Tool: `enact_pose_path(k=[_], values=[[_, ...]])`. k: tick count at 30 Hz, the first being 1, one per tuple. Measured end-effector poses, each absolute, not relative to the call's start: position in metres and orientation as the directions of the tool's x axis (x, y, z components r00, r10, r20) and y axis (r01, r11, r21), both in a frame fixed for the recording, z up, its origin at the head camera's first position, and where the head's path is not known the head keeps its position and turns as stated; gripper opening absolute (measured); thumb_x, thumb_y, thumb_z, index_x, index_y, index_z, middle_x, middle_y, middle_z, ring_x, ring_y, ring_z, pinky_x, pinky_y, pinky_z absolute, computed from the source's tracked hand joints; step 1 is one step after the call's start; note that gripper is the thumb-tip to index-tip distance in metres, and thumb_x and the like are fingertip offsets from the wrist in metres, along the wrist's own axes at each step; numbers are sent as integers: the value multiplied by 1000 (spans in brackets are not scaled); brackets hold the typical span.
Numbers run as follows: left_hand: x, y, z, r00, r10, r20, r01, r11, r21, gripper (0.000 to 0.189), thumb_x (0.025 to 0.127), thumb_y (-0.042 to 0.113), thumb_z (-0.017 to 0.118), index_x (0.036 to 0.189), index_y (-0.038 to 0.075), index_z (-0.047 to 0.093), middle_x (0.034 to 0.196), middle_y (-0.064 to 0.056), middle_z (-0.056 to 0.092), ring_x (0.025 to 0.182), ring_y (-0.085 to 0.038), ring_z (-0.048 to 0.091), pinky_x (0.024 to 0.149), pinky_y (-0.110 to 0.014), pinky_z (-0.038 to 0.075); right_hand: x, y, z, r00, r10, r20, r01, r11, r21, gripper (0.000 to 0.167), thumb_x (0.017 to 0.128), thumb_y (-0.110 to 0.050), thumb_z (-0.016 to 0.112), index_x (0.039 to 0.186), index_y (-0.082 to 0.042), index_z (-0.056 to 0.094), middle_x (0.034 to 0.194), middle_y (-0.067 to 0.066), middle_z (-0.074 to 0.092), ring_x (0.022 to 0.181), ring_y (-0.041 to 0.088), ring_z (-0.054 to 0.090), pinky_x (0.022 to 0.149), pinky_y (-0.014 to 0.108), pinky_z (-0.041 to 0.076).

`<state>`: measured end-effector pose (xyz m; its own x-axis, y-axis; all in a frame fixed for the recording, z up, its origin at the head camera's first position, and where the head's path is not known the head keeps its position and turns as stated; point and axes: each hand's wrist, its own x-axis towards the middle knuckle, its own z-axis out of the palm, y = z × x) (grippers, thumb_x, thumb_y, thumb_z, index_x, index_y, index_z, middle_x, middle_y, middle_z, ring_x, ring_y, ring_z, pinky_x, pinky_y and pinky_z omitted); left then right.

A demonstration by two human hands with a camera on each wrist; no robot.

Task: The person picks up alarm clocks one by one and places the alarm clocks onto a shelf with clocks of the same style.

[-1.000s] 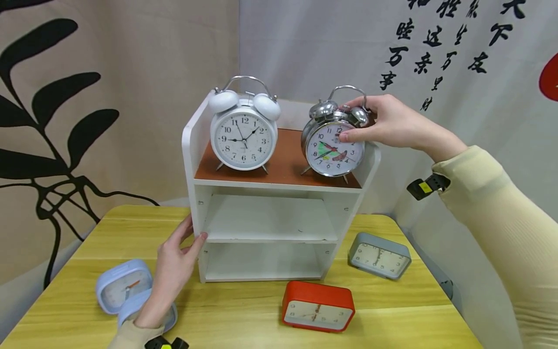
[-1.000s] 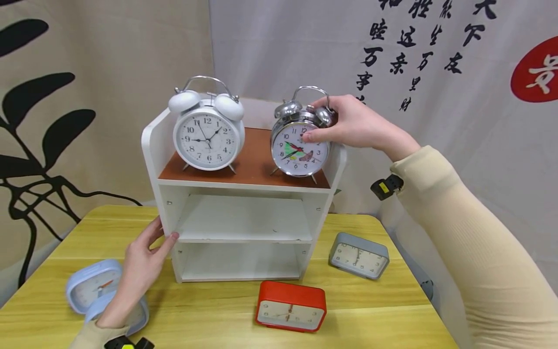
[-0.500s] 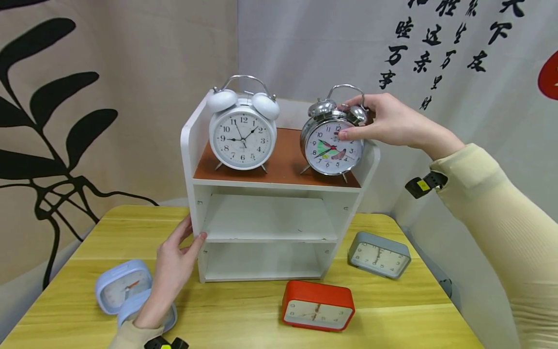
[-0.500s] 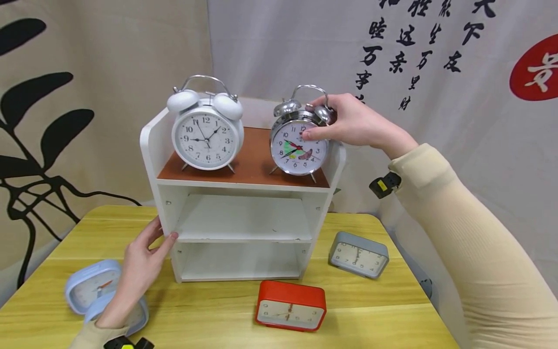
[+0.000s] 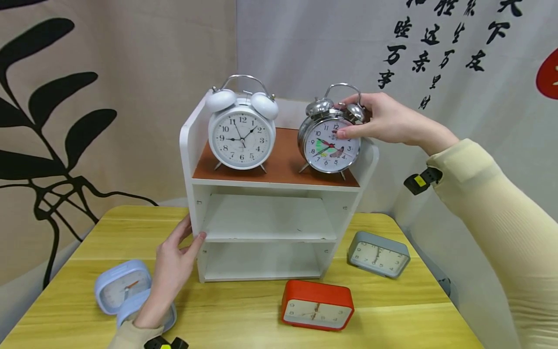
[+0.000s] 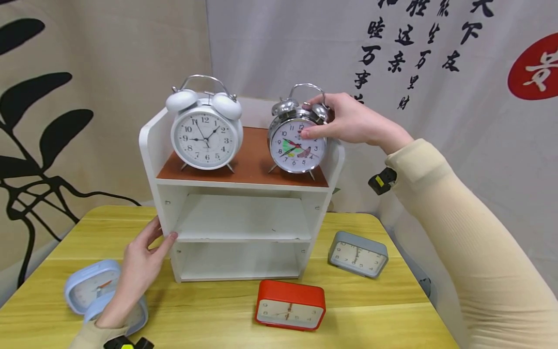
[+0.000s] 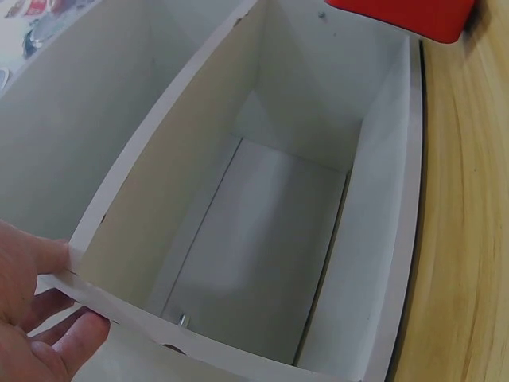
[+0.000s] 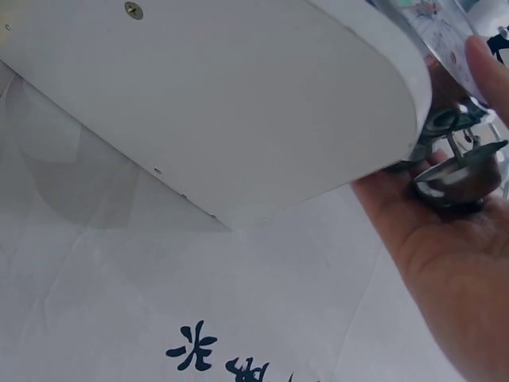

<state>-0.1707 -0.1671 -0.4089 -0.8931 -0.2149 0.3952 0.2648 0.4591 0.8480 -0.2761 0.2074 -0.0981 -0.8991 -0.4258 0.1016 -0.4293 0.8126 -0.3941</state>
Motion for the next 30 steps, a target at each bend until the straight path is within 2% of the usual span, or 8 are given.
enact_pose_path(k=[9,30], values=[[-171,-167,-409,-896,-212,391,261,461,848,56,105,14,65,158,7,48,148,-26,62,133,-42,65,87,-44,67,-277,207,-98,-905,-418,83,-416,825,-383,74,95,-42,78,157,-18,45,134,13,68,101,8,66,84,14,52],[-172,-167,-409,-893,-208,400,268,469,841,56,104,13,66,157,6,48,149,-26,61,133,-45,64,87,-47,66,-277,209,-99,-900,-428,87,-427,822,-377,73,97,-42,76,158,-18,44,132,12,68,100,9,65,83,16,50]])
